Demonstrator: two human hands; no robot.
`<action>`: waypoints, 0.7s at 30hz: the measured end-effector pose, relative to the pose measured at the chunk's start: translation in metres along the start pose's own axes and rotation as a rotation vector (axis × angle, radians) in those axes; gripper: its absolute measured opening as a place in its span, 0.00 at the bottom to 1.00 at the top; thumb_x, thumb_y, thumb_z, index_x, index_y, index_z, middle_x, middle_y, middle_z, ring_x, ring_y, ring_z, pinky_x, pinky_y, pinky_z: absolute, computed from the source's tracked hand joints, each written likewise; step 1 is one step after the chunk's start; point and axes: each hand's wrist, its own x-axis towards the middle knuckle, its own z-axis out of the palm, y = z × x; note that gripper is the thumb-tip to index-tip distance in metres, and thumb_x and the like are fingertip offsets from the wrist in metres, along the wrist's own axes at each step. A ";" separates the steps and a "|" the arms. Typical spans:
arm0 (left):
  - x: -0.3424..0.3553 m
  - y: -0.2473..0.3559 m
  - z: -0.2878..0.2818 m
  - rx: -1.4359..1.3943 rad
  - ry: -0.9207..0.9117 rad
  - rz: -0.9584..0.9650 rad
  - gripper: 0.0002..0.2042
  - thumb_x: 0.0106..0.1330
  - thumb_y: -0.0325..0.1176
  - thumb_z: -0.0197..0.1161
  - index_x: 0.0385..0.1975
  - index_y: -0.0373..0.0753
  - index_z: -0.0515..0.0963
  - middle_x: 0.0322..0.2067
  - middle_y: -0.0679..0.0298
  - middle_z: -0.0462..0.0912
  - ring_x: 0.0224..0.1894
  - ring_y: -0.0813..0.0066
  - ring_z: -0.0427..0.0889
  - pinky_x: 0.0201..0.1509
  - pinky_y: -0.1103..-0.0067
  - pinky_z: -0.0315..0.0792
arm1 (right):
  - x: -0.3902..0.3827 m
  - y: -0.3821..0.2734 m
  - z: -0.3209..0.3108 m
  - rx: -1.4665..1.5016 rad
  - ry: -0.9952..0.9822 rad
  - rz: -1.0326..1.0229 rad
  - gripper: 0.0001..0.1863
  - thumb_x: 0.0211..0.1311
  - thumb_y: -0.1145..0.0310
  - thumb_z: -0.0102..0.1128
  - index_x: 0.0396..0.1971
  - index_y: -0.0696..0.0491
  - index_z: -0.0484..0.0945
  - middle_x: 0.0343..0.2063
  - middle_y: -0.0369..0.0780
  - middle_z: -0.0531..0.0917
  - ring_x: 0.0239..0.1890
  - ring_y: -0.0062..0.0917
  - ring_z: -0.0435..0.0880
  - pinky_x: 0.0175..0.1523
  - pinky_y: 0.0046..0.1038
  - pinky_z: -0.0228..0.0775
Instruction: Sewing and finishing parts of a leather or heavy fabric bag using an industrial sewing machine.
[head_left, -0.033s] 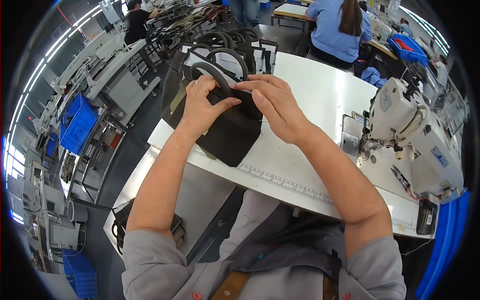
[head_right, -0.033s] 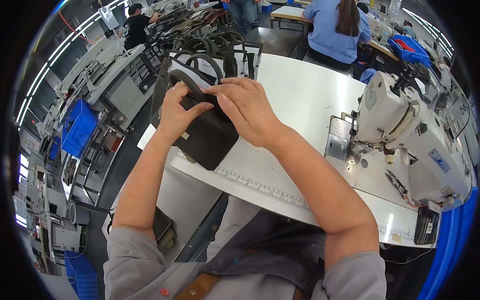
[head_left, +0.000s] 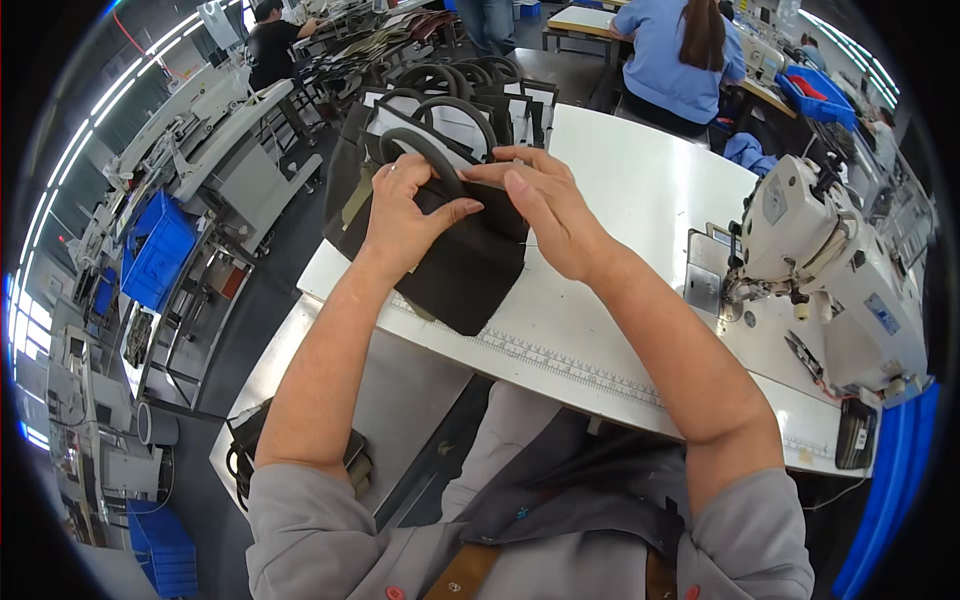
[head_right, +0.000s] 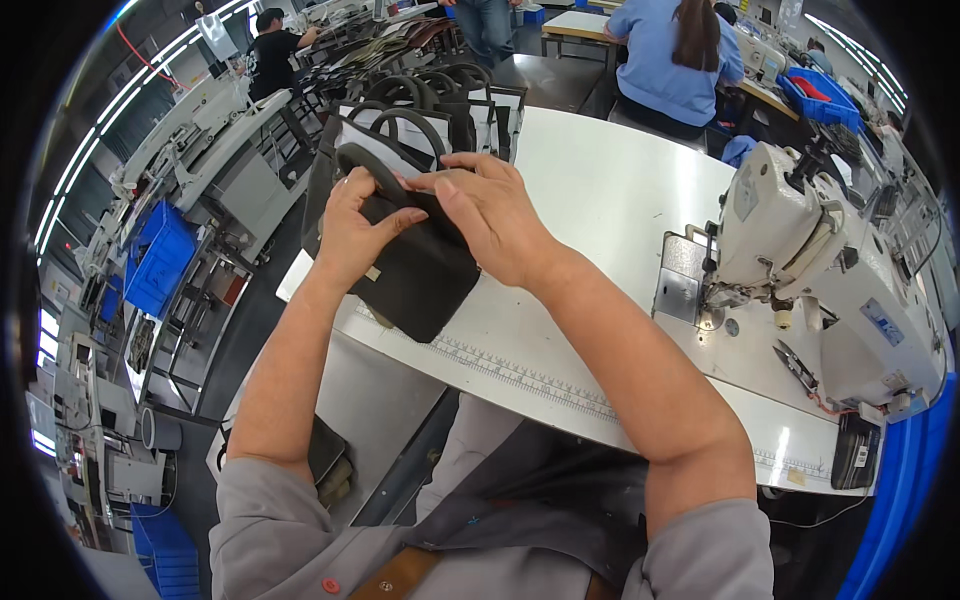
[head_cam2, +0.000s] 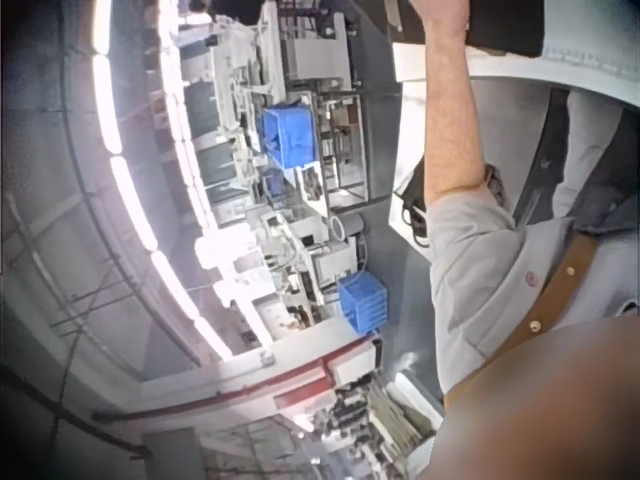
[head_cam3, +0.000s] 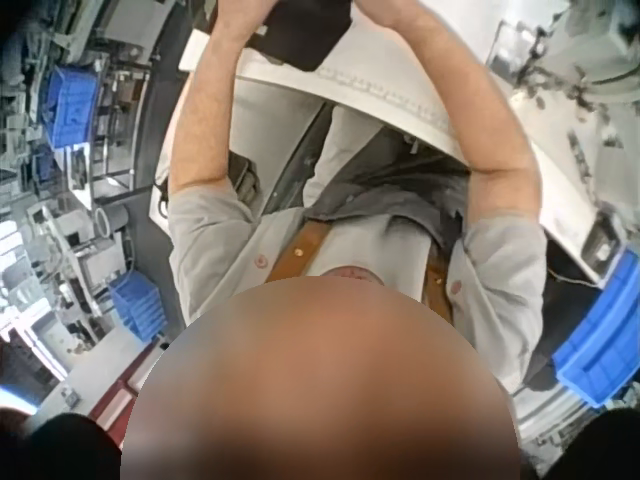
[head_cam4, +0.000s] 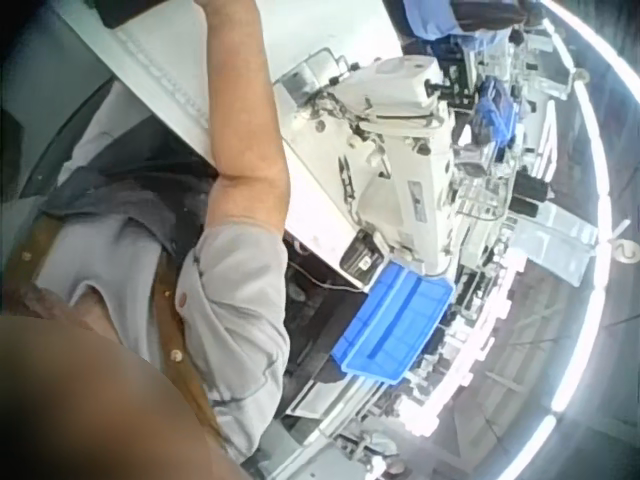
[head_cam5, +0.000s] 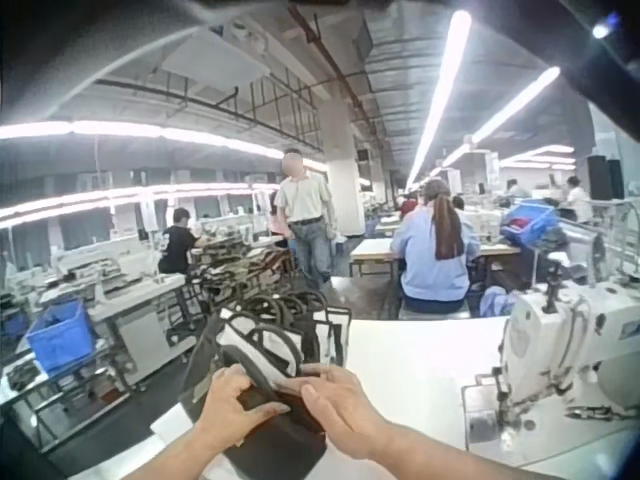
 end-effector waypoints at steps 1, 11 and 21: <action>-0.004 0.002 0.000 0.007 0.047 0.018 0.19 0.51 0.47 0.82 0.35 0.42 0.85 0.40 0.67 0.85 0.48 0.62 0.81 0.63 0.67 0.63 | 0.003 0.010 0.005 0.007 0.006 0.002 0.25 0.82 0.56 0.38 0.57 0.53 0.83 0.58 0.42 0.83 0.67 0.42 0.71 0.75 0.42 0.54; -0.053 0.084 -0.106 -0.232 0.272 0.001 0.18 0.49 0.32 0.84 0.38 0.35 0.85 0.39 0.63 0.84 0.53 0.64 0.80 0.59 0.69 0.72 | -0.025 0.060 0.034 -0.386 -0.063 0.064 0.26 0.79 0.45 0.43 0.54 0.45 0.87 0.73 0.36 0.70 0.79 0.44 0.56 0.81 0.52 0.39; -0.029 0.190 -0.062 0.095 -0.275 0.115 0.22 0.55 0.43 0.81 0.39 0.32 0.84 0.38 0.62 0.84 0.43 0.73 0.81 0.51 0.77 0.73 | -0.056 0.022 0.014 -0.505 -0.144 0.094 0.19 0.75 0.51 0.55 0.55 0.45 0.84 0.69 0.38 0.74 0.78 0.37 0.58 0.81 0.56 0.36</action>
